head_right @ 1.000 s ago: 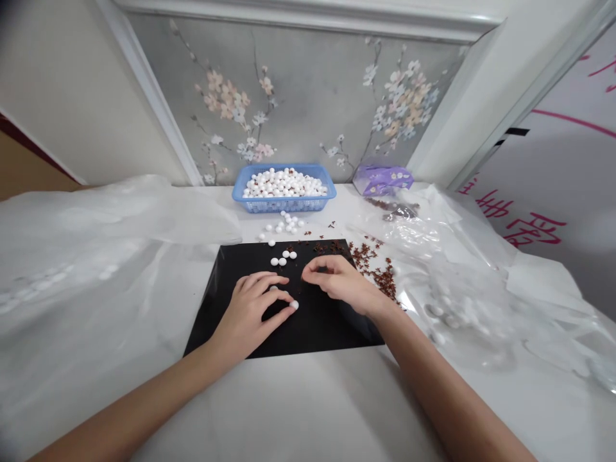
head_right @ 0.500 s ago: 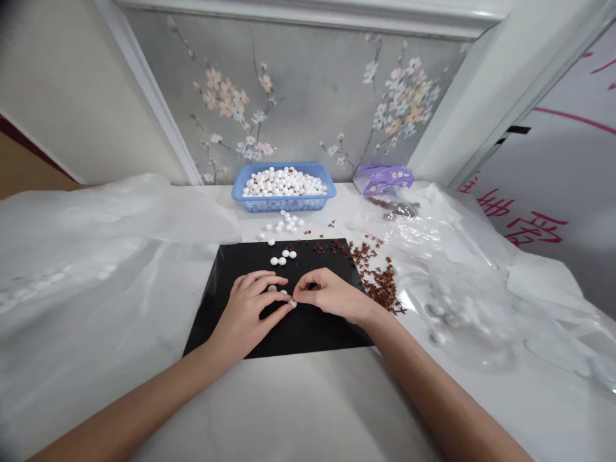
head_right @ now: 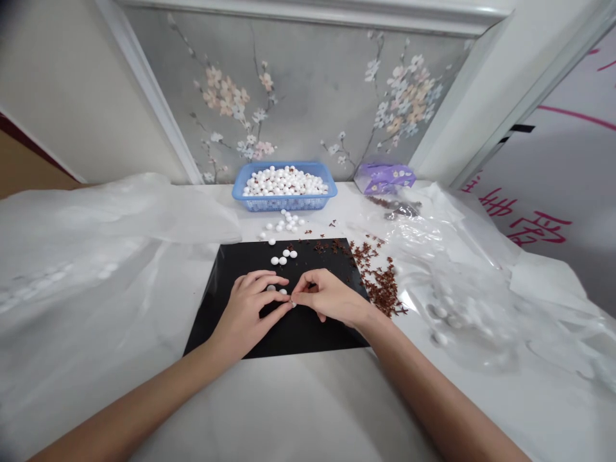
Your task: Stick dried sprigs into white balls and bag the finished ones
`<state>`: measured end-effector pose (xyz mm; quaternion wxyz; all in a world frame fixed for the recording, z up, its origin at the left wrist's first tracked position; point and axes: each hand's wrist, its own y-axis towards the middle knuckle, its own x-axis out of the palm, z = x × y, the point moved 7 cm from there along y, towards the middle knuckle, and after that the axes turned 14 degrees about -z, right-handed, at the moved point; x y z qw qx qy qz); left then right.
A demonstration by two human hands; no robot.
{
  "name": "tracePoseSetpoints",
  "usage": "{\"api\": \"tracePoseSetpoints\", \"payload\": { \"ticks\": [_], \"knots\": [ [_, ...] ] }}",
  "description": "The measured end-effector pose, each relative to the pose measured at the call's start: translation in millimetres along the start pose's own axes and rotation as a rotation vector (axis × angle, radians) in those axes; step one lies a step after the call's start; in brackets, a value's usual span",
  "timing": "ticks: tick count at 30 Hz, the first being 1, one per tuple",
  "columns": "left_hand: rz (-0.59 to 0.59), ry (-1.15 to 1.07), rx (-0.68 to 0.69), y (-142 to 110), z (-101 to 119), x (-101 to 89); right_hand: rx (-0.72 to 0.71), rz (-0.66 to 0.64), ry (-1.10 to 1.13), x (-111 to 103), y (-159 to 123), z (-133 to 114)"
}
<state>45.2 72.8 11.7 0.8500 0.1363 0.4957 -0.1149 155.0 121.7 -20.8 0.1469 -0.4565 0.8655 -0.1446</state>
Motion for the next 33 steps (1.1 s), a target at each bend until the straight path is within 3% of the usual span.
{"api": "tracePoseSetpoints", "payload": {
  "ticks": [10,23,29,33],
  "knots": [
    [-0.009,-0.068,-0.037,0,-3,0.9,0.048,0.121,0.107,2,-1,2],
    [0.008,-0.063,-0.042,0,-3,-0.8,0.066,0.102,0.074,3,1,4],
    [0.045,-0.068,-0.039,0,-5,-2.5,-0.001,0.084,0.223,-17,-4,-1],
    [0.054,-0.096,-0.069,0,-8,-3.8,-0.016,0.188,0.033,-38,-8,-1]
  ]
}}
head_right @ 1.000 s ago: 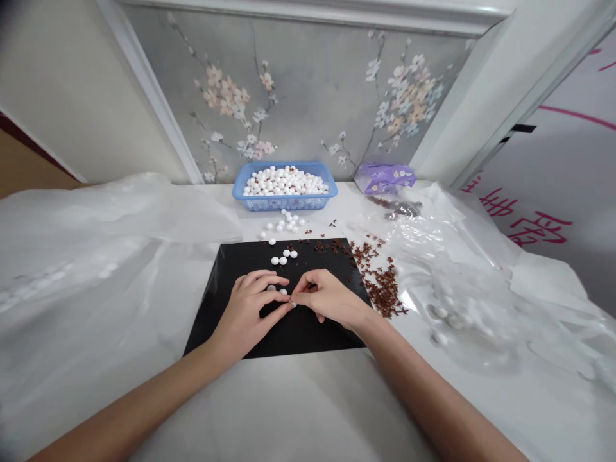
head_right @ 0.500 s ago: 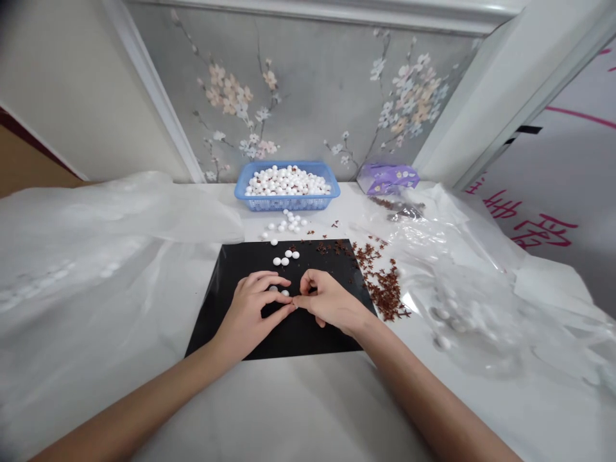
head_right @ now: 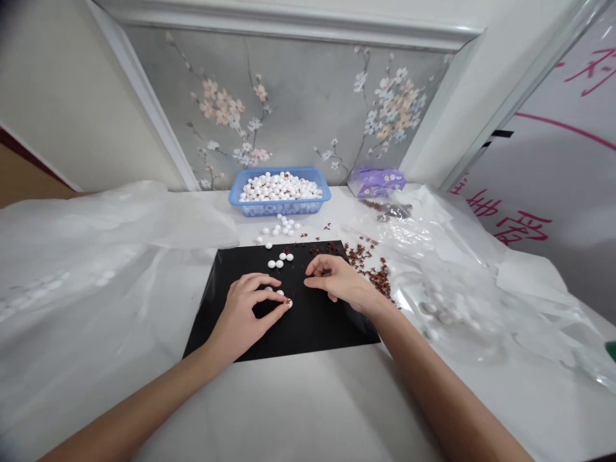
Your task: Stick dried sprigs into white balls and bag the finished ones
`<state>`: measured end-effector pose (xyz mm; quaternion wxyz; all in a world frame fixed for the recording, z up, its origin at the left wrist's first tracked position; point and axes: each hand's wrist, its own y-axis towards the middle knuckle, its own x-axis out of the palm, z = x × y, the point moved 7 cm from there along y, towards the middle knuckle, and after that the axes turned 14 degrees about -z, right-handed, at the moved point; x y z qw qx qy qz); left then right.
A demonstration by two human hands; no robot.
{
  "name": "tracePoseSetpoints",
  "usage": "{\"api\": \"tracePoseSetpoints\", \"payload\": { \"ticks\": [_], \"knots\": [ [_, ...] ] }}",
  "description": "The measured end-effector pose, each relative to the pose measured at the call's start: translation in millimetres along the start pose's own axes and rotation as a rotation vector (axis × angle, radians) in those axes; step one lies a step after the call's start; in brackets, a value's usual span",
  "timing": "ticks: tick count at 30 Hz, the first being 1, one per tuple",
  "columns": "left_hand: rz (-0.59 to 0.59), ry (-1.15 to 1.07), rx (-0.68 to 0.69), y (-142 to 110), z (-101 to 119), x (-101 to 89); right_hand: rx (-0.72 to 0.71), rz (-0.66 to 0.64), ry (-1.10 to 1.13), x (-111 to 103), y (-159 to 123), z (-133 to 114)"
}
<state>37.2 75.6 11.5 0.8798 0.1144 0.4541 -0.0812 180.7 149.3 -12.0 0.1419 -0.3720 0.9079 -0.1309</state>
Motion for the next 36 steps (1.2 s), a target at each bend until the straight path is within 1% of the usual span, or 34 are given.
{"api": "tracePoseSetpoints", "payload": {
  "ticks": [3,6,10,13,15,18,20,22,26,28,30,32,34,36],
  "knots": [
    [0.009,-0.019,-0.029,-1,-1,-2.0,-0.08,-0.079,-0.189,7,3,-4],
    [0.011,-0.051,-0.043,-2,-2,-3.0,-0.235,-0.14,-0.382,19,2,-14],
    [0.017,-0.082,-0.049,-2,-4,-4.8,-0.358,-0.133,-0.545,27,1,-21],
    [0.028,-0.028,-0.051,4,-8,-10.1,-0.405,-0.091,-0.601,27,2,-22],
    [0.043,0.076,-0.038,12,-12,-15.0,-0.438,-0.041,-0.611,25,3,-21],
    [0.042,0.233,-0.027,25,-19,-18.2,-0.514,0.066,-0.563,24,3,-20],
    [0.016,0.279,-0.034,31,-26,-16.5,-0.554,0.136,-0.525,24,2,-21],
    [0.008,0.274,-0.042,33,-31,-15.5,-0.577,0.194,-0.509,25,-1,-22],
    [0.061,0.128,-0.043,28,-31,-20.0,-0.608,0.304,-0.504,24,-8,-27],
    [0.088,-0.008,-0.043,23,-28,-21.4,-0.615,0.357,-0.489,21,-10,-27],
    [0.074,-0.145,-0.042,19,-25,-18.6,-0.62,0.384,-0.468,18,-10,-26],
    [0.019,-0.226,-0.046,16,-22,-12.6,-0.62,0.382,-0.452,17,-8,-24],
    [-0.022,-0.246,-0.057,15,-21,-7.9,-0.622,0.35,-0.45,19,-6,-22],
    [-0.032,-0.238,-0.064,16,-20,-5.9,-0.629,0.3,-0.463,22,-4,-22]
  ]
}}
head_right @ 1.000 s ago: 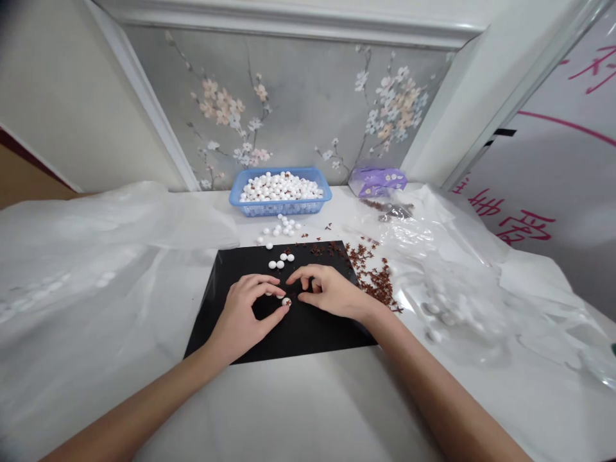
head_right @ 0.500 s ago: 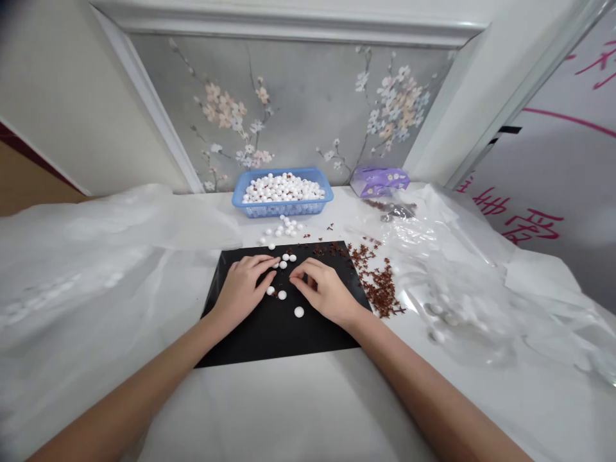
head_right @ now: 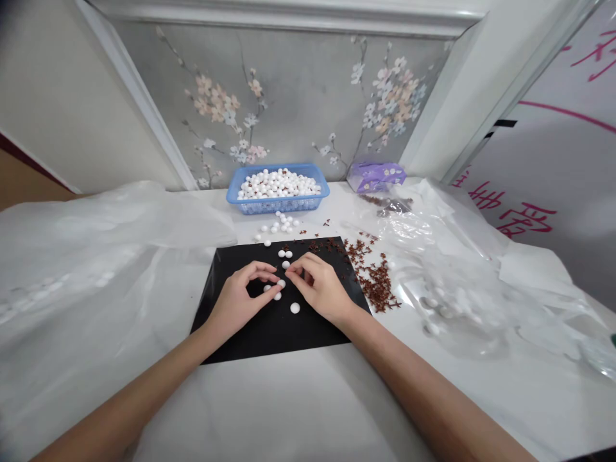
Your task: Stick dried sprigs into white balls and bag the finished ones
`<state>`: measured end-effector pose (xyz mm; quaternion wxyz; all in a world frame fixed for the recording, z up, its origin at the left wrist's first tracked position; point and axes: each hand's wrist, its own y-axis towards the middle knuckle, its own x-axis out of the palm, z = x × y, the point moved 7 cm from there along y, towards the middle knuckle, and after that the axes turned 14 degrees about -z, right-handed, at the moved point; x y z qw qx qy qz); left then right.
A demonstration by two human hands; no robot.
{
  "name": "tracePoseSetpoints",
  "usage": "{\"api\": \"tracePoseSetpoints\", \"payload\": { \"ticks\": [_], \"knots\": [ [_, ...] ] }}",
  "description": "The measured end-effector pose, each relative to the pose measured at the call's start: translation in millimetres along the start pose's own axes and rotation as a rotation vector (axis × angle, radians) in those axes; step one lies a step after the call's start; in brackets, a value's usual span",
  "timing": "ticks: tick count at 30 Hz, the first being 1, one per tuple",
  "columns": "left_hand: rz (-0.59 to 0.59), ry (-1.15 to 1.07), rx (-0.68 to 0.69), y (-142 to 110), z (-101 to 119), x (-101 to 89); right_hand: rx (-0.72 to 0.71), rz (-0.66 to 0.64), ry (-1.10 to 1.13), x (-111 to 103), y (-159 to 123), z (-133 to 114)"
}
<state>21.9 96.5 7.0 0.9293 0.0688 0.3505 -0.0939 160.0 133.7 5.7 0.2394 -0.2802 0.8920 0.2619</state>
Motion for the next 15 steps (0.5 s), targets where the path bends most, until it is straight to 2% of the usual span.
{"api": "tracePoseSetpoints", "payload": {
  "ticks": [3,7,15],
  "knots": [
    [-0.017,-0.007,-0.003,3,-1,3.1,-0.021,-0.054,-0.003,5,0,-1],
    [-0.023,-0.181,-0.071,7,-11,6.3,-0.012,-0.054,-0.015,6,0,-1],
    [0.185,-0.288,-0.136,2,-24,-10.4,0.023,0.006,-0.053,0,-1,-5]
  ]
}}
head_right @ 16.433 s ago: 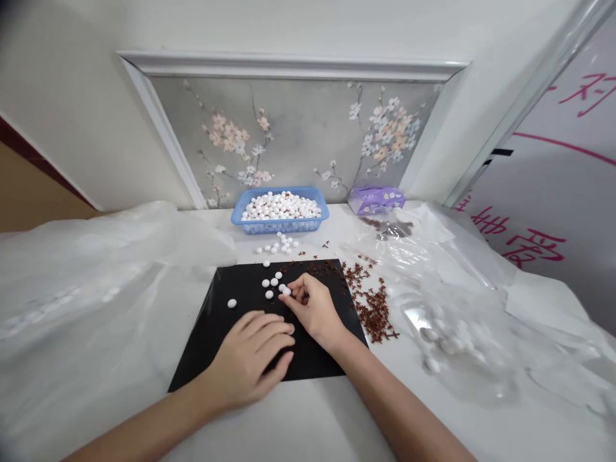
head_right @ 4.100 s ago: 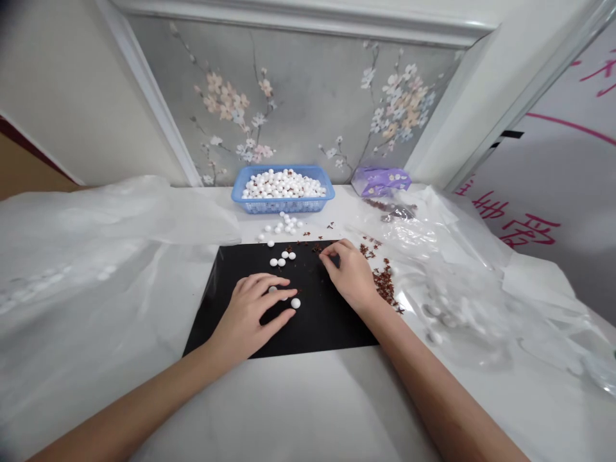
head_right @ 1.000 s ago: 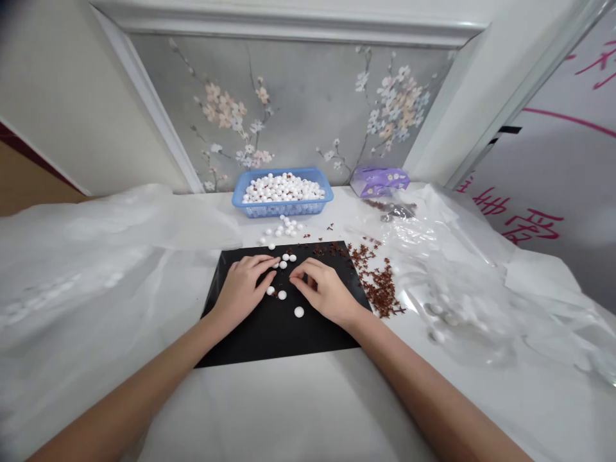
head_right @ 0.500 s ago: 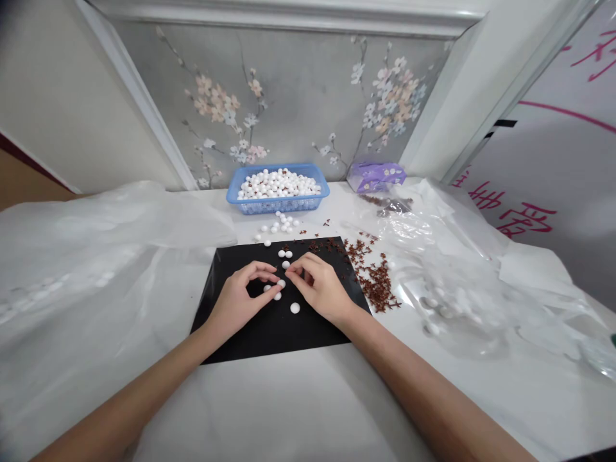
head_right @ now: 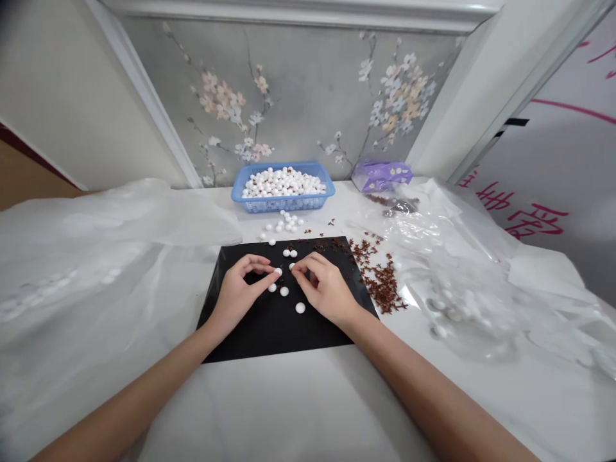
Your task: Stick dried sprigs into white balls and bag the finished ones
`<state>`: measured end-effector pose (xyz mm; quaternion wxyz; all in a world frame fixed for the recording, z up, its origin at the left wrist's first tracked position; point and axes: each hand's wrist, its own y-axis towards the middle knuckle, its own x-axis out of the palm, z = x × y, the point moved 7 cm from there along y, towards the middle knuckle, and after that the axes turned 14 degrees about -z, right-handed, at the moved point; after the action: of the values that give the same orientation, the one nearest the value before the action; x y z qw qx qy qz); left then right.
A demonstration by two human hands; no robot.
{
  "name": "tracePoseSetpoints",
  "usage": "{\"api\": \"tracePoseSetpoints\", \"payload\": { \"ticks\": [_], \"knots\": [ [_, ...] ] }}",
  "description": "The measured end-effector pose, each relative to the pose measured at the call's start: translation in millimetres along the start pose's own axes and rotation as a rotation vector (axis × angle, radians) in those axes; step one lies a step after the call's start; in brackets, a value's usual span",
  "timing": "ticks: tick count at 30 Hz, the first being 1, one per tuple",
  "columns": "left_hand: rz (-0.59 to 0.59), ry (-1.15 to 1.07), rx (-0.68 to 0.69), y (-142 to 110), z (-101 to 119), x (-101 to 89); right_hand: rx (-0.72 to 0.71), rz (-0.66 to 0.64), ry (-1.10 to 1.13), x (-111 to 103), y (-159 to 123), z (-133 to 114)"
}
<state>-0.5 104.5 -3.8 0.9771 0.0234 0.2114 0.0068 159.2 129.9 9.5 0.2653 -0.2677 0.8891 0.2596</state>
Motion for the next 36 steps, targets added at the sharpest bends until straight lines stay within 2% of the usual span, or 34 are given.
{"api": "tracePoseSetpoints", "payload": {
  "ticks": [5,9,13,21,36],
  "knots": [
    [0.011,0.138,0.053,-2,11,0.9,0.005,0.009,-0.025,-1,0,0],
    [-0.101,0.23,0.063,-1,14,10.8,0.0,0.015,-0.061,2,-1,2],
    [-0.186,0.149,0.021,2,5,15.9,-0.007,0.003,-0.056,6,1,3],
    [-0.177,0.036,0.023,3,2,14.1,-0.017,-0.077,-0.037,9,3,2],
    [-0.178,0.038,0.019,4,2,13.7,-0.048,-0.095,0.024,9,4,-3]
  ]
}}
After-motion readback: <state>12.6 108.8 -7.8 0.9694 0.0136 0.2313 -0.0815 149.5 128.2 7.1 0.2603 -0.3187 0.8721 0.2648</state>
